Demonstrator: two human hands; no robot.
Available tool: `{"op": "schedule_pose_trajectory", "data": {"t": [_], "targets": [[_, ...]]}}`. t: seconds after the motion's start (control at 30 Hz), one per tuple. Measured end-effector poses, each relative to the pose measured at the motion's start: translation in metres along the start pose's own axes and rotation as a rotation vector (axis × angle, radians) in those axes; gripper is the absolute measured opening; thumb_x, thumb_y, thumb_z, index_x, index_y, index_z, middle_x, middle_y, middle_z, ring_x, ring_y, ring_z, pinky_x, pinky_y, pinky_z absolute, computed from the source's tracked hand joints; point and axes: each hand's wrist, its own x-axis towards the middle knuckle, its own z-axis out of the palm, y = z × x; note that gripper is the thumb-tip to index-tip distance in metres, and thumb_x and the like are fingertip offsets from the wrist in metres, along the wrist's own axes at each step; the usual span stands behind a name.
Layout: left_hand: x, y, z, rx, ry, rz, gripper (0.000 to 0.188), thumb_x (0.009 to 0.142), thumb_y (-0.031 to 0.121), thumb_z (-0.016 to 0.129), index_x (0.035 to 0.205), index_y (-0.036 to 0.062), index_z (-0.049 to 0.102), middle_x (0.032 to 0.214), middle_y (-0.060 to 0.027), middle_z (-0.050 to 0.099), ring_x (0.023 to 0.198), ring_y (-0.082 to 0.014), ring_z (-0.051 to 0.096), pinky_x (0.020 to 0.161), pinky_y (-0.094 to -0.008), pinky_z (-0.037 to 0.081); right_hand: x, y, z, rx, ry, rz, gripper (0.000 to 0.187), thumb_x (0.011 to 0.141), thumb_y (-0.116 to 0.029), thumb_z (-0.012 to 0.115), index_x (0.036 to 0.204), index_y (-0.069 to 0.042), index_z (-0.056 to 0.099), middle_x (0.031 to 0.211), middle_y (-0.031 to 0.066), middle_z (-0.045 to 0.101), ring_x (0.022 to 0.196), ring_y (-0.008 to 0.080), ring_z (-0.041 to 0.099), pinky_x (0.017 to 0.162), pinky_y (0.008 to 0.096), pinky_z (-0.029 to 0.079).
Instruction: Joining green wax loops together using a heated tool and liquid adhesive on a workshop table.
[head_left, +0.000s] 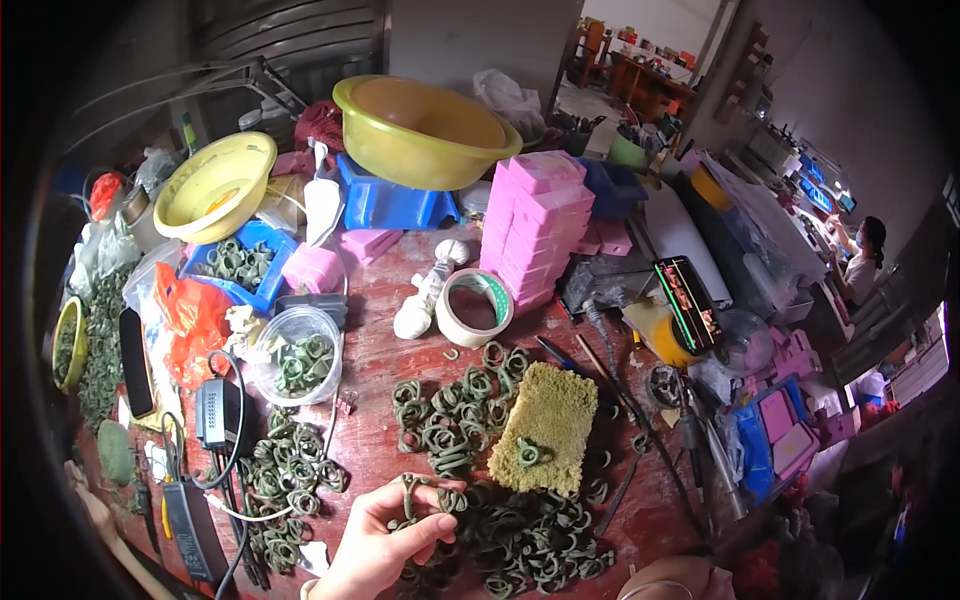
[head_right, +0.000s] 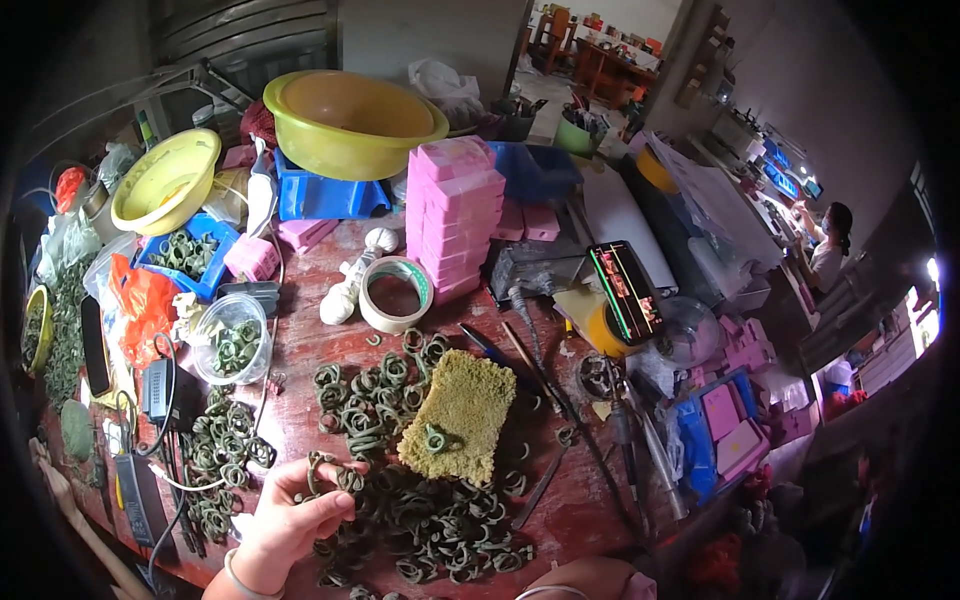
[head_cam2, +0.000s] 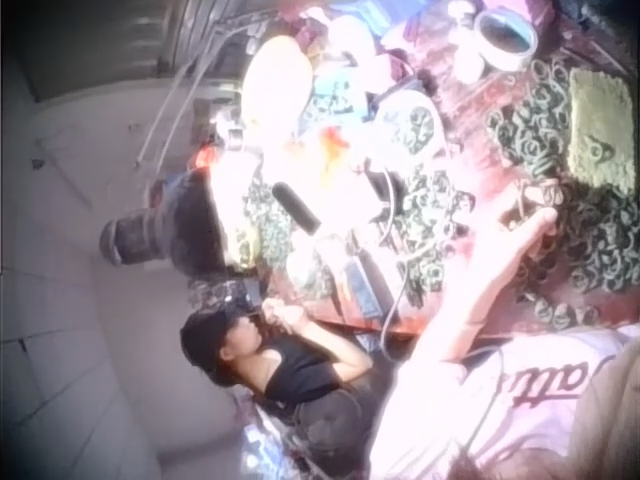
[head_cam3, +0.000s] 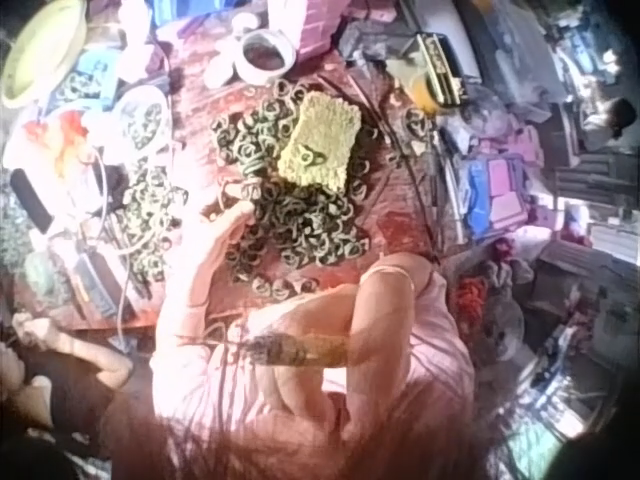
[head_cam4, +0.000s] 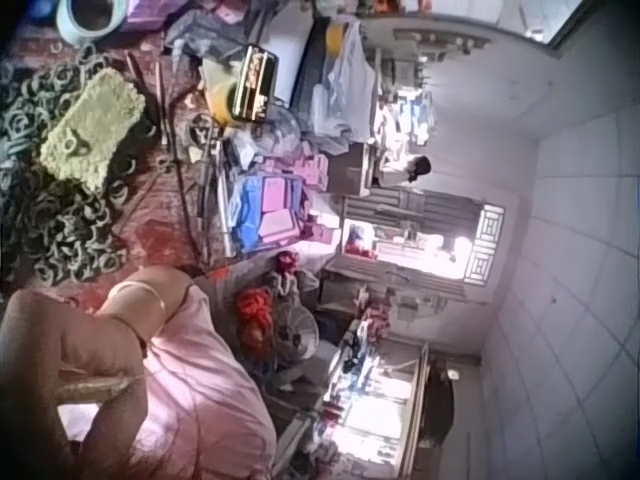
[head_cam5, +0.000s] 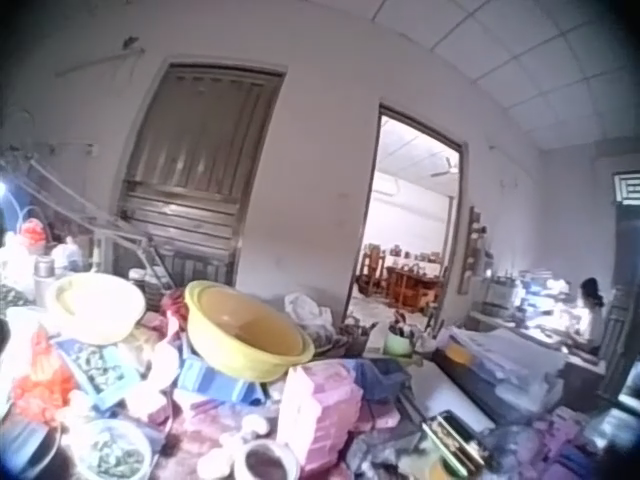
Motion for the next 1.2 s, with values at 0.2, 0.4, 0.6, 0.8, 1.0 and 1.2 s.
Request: {"op": "schedule_pose_trajectory", "data": {"t": [0.2,0.4,0.6,0.8,1.0,1.2], "targets": [[-0.001,0.003,-0.002,0.013,-0.074,0.063,0.010,0.080,-0.005,0.067,0.086,-0.0002,0.060,0.114,-0.0205,0.061,0.066,-0.0148,0.064,0.043,-0.0197,0.043,-0.005,0.002,-0.018,-0.148,0.038,0.057,0.044,0.096,-0.035,0.052,0.115,0.004,0.050,0.082,0.0168,0.062,0.061,0.0220,0.060,0.056,0.0282,0.050],[-0.001,0.009,-0.004,0.134,-0.246,0.075,0.009,0.086,0.001,0.065,0.095,0.0006,0.065,0.123,-0.0137,0.058,0.072,-0.0097,0.061,0.056,-0.0205,0.049,-0.005,0.014,-0.027,-0.269,0.062,0.131,0.044,0.095,-0.036,0.053,0.113,0.005,0.051,0.081,0.0164,0.061,0.058,0.0218,0.058,0.054,0.0274,0.049],[-0.002,0.010,-0.004,0.217,-0.336,0.057,0.007,0.086,0.002,0.066,0.093,0.0007,0.066,0.120,-0.0147,0.061,0.064,-0.0061,0.056,0.053,-0.0192,0.046,0.002,0.043,0.007,-0.496,0.007,0.011,0.039,0.084,-0.030,0.071,0.099,0.005,0.062,0.087,0.0113,0.063,0.065,0.0171,0.061,0.057,0.0248,0.047],[0.002,0.006,-0.007,0.197,-0.372,0.028,0.007,0.085,0.003,0.067,0.092,0.0022,0.067,0.120,-0.0137,0.061,0.064,-0.0044,0.056,0.051,-0.0180,0.045,0.014,0.041,-0.015,-0.986,-0.304,-0.182,0.024,0.076,-0.013,0.079,0.093,0.000,0.068,0.073,0.0077,0.066,0.057,0.0134,0.060,0.054,0.0244,0.046],[0.003,0.002,-0.010,0.215,-0.403,0.066,0.013,0.086,0.013,0.070,0.095,0.0039,0.065,0.108,-0.0047,0.066,0.068,-0.0020,0.054,0.052,-0.0189,0.045,0.022,0.047,-0.016,-1.083,-0.329,-0.270,0.025,0.071,-0.008,0.081,0.094,-0.006,0.071,0.077,0.0040,0.066,0.060,0.0135,0.061,0.051,0.0253,0.049],[0.001,0.001,-0.009,0.298,-0.372,0.042,0.012,0.086,0.012,0.070,0.094,0.0047,0.065,0.077,0.0026,0.064,0.059,-0.0019,0.052,0.050,-0.0186,0.043,0.023,0.051,-0.012,-1.076,-0.428,-0.277,0.028,0.070,-0.009,0.081,0.096,-0.006,0.071,0.076,0.0033,0.065,0.060,0.0139,0.061,0.053,0.0260,0.050]]}}
